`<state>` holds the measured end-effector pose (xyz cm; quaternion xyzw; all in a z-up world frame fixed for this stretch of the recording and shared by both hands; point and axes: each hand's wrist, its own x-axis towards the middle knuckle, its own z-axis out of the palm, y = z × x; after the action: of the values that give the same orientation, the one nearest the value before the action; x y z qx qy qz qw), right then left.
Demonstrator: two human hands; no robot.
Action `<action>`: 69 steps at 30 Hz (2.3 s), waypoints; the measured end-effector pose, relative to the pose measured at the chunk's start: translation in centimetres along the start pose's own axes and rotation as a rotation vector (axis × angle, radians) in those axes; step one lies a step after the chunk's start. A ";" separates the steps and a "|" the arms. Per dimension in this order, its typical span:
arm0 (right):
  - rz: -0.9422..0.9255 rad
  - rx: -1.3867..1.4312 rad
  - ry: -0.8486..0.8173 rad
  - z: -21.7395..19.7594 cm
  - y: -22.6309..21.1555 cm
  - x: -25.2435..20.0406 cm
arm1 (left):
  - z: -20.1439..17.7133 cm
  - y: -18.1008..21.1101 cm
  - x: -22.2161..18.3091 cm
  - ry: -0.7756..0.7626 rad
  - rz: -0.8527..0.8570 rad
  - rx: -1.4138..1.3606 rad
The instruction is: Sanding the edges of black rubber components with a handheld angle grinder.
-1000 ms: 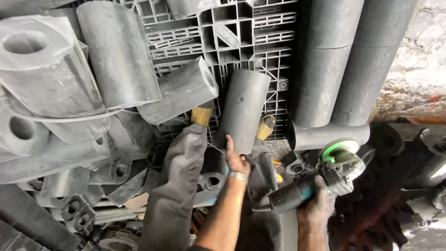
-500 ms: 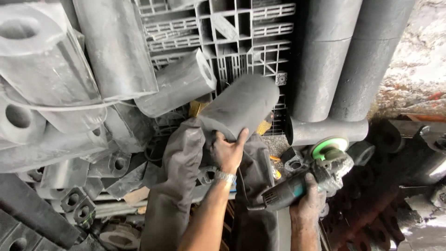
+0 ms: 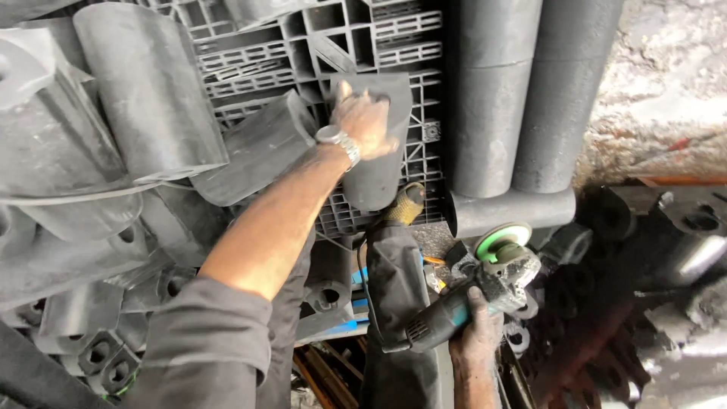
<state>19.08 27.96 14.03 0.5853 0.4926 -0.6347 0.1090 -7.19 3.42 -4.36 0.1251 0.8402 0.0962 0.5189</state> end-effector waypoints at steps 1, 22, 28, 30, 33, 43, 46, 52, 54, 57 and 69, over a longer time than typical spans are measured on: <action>0.017 -0.024 -0.020 0.0 0.3 0.3 | 0.1 -0.9 1.1 0.064 -0.001 0.026; 0.050 -0.115 -0.168 4.2 -0.7 1.5 | 24.9 4.8 -2.1 0.478 -0.759 -2.913; 0.067 -0.301 -0.190 5.3 -1.9 0.8 | 31.3 5.7 -3.3 0.500 -0.617 -2.899; 0.079 -0.180 -0.209 4.0 -0.3 0.9 | 28.1 6.8 -6.0 0.532 -0.697 -2.846; 0.067 -0.125 -0.194 5.7 -1.3 -0.1 | 18.1 7.6 -9.5 0.527 -0.867 -2.718; -0.060 -0.361 -0.251 4.4 -2.4 -0.5 | 2.9 7.6 -6.5 0.454 -1.106 -2.366; -0.012 -0.563 -0.135 7.6 -5.3 -2.3 | 5.2 6.5 -5.0 0.303 -1.140 -2.396; 0.041 -0.398 -0.202 4.9 -0.6 -0.8 | 10.6 6.2 -7.3 0.164 -0.938 -2.243; 0.034 -0.352 -0.191 5.4 -0.5 -1.4 | 9.1 6.1 -9.0 0.202 -0.870 -1.990; 0.058 -0.321 -0.161 5.9 -0.4 -1.8 | 8.5 4.5 -9.5 0.456 -0.711 -1.264; 0.009 -0.302 -0.146 3.0 1.5 -2.6 | 7.4 0.8 -1.8 0.219 -0.104 -0.233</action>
<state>19.01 23.85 15.04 0.5166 0.5706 -0.5939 0.2340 0.29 3.89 -5.83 0.0094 0.8802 0.1789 0.4396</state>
